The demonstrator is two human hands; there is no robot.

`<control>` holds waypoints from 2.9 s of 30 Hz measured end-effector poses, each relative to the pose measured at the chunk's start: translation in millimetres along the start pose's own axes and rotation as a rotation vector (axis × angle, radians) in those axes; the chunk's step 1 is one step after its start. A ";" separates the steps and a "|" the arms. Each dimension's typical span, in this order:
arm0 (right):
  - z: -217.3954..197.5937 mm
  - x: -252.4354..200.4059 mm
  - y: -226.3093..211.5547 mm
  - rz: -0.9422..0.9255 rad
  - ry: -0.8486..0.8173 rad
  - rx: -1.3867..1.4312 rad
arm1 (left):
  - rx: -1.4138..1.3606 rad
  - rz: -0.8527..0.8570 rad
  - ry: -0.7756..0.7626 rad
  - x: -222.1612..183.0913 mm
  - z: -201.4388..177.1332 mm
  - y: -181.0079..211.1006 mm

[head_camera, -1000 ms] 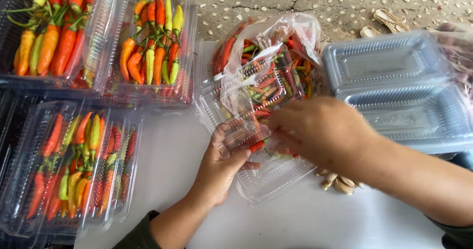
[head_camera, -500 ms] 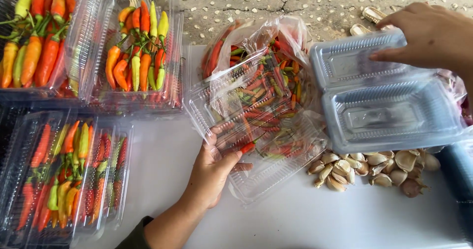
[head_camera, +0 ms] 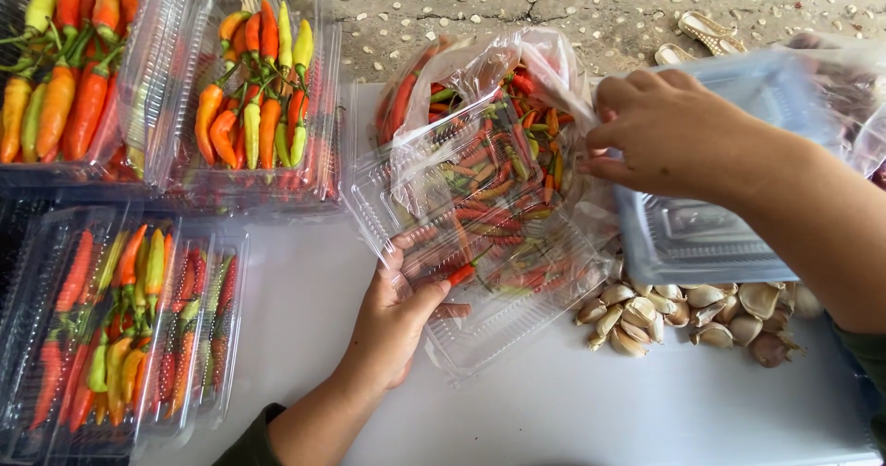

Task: The person sorts chili peppers by hand from a large plastic bag into clear plastic containers, placing them individually into the bins.

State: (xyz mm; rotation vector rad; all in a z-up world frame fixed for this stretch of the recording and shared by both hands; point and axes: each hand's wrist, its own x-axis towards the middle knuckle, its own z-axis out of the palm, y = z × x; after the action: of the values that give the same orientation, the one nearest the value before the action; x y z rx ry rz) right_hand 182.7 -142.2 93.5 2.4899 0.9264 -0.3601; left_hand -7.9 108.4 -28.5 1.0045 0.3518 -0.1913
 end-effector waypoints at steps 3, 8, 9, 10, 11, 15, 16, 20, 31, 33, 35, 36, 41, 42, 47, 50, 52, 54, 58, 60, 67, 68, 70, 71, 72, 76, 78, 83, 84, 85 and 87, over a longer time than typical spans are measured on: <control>-15.2 -6.3 6.5 0.173 -0.225 0.051 | -0.005 -0.008 0.006 -1.1 1.3 1.7; 23.5 -11.1 53.8 0.191 -0.228 0.074 | -0.001 -0.018 -0.001 -0.4 1.6 2.1; 33.2 -11.5 62.7 0.174 -0.218 0.104 | 0.005 -0.032 0.008 -0.5 2.3 3.1; 34.3 -13.6 65.2 0.174 -0.218 0.105 | 0.005 -0.032 0.008 -0.1 1.9 2.4; 35.4 -15.5 67.6 0.168 -0.235 0.075 | 0.007 -0.017 -0.001 0.3 1.3 1.5; 21.9 -23.4 64.0 0.189 -0.280 0.051 | 0.001 -0.020 -0.004 0.0 1.6 1.4; 20.8 -23.2 63.8 0.188 -0.279 0.050 | 0.000 -0.019 -0.004 0.3 1.7 1.2; 1.4 -20.0 49.0 0.304 -0.299 0.167 | -0.012 -0.013 -0.010 0.6 0.4 -1.2; -74.7 1.1 -11.6 0.374 -0.201 0.148 | -0.028 0.014 -0.010 1.1 -2.1 -3.9; -75.1 14.2 -21.5 0.114 -0.048 0.332 | -0.036 0.003 -0.003 1.8 -1.8 -2.9; -75.4 28.1 -35.9 0.126 -0.081 0.300 | -0.027 0.009 0.002 2.3 -0.9 -2.4; -75.8 35.9 -43.6 0.139 -0.113 0.268 | -0.017 0.014 0.006 2.6 -1.1 -1.8; -25.2 62.4 -27.4 -0.004 0.011 0.121 | -0.013 -0.010 0.025 3.7 -2.2 -2.1; -19.1 64.8 -25.7 -0.050 0.044 0.131 | -0.023 -0.023 0.033 4.0 -2.2 -2.6; 18.3 76.6 -16.4 -0.260 0.198 0.217 | -0.006 -0.044 0.044 3.9 0.4 2.5; 24.6 74.4 -11.5 -0.362 0.334 0.214 | -0.003 -0.045 0.039 5.4 -1.0 1.3; 19.2 69.3 -11.1 -0.326 0.311 0.227 | -0.003 -0.038 0.035 5.4 -1.4 0.6; 13.9 66.1 -9.4 -0.200 0.165 0.242 | -0.032 -0.061 0.040 5.2 -0.4 1.8; -3.7 55.3 -12.7 -0.080 0.071 0.286 | -0.021 -0.064 0.041 4.0 0.6 3.7; -21.7 44.0 -18.5 0.039 0.020 0.259 | -0.019 -0.045 0.025 4.5 -0.4 2.4; -37.3 4.0 -11.2 0.160 0.305 0.363 | -0.020 -0.065 0.032 4.3 -0.9 3.4; -39.0 -3.9 -13.9 0.168 0.383 0.414 | -0.021 -0.060 0.025 4.6 -1.5 3.0; -48.5 -17.5 -27.2 0.172 0.461 0.467 | -0.023 -0.055 0.023 5.1 -1.8 1.9; -56.4 -23.1 -37.8 0.185 0.364 0.562 | -0.031 -0.046 0.017 5.3 -1.7 1.4; -64.4 -28.6 -48.6 0.197 0.266 0.655 | -0.040 -0.036 0.011 5.7 -2.0 1.0; -65.8 -35.0 -99.0 0.257 -0.084 0.717 | -0.062 -0.044 0.013 6.2 -3.8 -3.7; -30.4 -30.6 -111.5 -0.046 0.028 0.639 | -0.095 -0.020 -0.009 6.2 -4.4 -5.2; 6.3 -25.9 -132.7 -0.309 0.279 0.645 | -0.069 -0.033 0.029 3.1 0.9 2.4; 5.6 -26.4 -136.5 -0.298 0.292 0.655 | -0.074 -0.034 0.055 2.5 1.5 3.4; 6.1 -26.3 -138.7 -0.300 0.292 0.654 | -0.075 -0.033 0.055 1.9 1.9 4.0; 7.4 -26.4 -142.8 -0.326 0.353 0.619 | -0.112 -0.048 0.028 0.6 2.9 4.9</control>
State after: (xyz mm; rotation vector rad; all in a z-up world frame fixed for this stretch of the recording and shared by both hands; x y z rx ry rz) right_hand 67.2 -64.8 51.1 3.0205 1.5710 -0.3559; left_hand -5.3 108.4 -23.5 0.8896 0.4083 -0.1985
